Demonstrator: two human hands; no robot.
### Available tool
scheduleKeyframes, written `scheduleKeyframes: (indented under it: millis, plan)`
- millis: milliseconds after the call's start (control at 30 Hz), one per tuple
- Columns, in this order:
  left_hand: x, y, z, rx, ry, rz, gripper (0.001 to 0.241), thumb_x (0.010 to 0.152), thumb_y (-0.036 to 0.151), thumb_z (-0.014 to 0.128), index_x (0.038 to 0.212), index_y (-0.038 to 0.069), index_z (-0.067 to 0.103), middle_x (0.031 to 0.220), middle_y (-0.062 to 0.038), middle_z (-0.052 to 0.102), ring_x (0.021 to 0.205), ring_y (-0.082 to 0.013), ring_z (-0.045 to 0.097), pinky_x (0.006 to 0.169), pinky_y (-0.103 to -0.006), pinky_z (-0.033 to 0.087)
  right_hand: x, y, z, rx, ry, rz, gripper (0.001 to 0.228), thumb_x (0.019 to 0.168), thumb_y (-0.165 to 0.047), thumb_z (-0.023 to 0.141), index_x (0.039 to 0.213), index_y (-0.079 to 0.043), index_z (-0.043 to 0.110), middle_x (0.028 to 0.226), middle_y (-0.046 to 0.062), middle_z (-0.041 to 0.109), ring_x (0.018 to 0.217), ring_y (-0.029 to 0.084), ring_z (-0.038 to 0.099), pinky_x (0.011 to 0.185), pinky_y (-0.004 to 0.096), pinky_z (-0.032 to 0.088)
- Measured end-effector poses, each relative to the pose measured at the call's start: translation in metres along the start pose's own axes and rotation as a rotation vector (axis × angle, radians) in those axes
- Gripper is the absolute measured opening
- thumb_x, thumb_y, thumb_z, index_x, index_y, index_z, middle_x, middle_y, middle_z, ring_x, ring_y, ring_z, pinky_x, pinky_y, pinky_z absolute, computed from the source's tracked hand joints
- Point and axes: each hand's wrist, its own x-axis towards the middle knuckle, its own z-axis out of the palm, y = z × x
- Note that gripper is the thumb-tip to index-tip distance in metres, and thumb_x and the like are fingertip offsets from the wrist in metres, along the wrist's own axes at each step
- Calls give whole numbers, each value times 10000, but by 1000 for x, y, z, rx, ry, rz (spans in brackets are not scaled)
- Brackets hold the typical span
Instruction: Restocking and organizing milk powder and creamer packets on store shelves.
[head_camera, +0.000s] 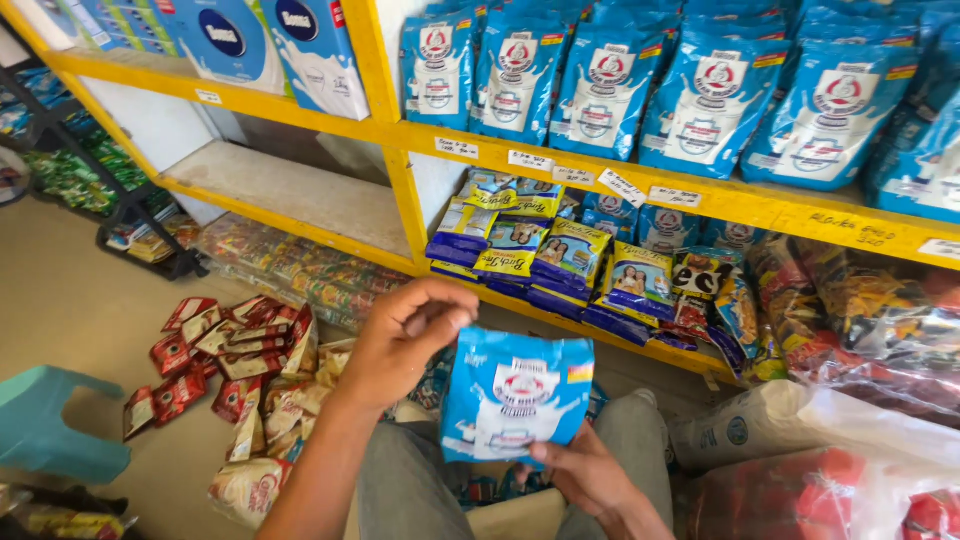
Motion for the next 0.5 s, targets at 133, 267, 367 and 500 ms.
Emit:
scheduleKeyframes:
  millis: [133, 267, 367, 500]
  plan:
    - [0, -26, 19, -117, 102, -53, 478, 969, 169, 717, 1390, 21, 545, 1177, -49, 659, 1066, -122, 623, 912, -288, 525, 1, -49, 1, -15, 140, -74, 543, 861, -58, 729, 1346, 24, 501, 1210, 219, 691, 990, 348, 709, 698, 482, 606]
    - [18, -14, 50, -9, -2, -98, 701, 861, 179, 795, 1455, 47, 446, 1222, -46, 648, 1086, -133, 645, 910, -298, 548, 0, -97, 0, -31, 157, -160, 526, 881, -90, 714, 1347, 26, 499, 1201, 225, 695, 968, 360, 705, 683, 485, 608]
    - [39, -17, 63, 10, 12, -163, 731, 821, 127, 826, 1445, 42, 454, 1186, -71, 678, 1047, -148, 685, 855, -324, 590, 0, -136, 9, -82, 166, -219, 530, 871, -112, 715, 1346, 1, 508, 1201, 212, 704, 993, 357, 704, 688, 500, 613]
    - [75, -16, 80, -152, 4, -161, 691, 824, 39, 815, 1432, 7, 488, 1134, -108, 718, 1014, -167, 718, 838, -349, 619, -9, -182, 2, -384, 270, -300, 541, 814, -72, 781, 1313, 17, 593, 1231, 183, 734, 1099, 287, 712, 915, 440, 596]
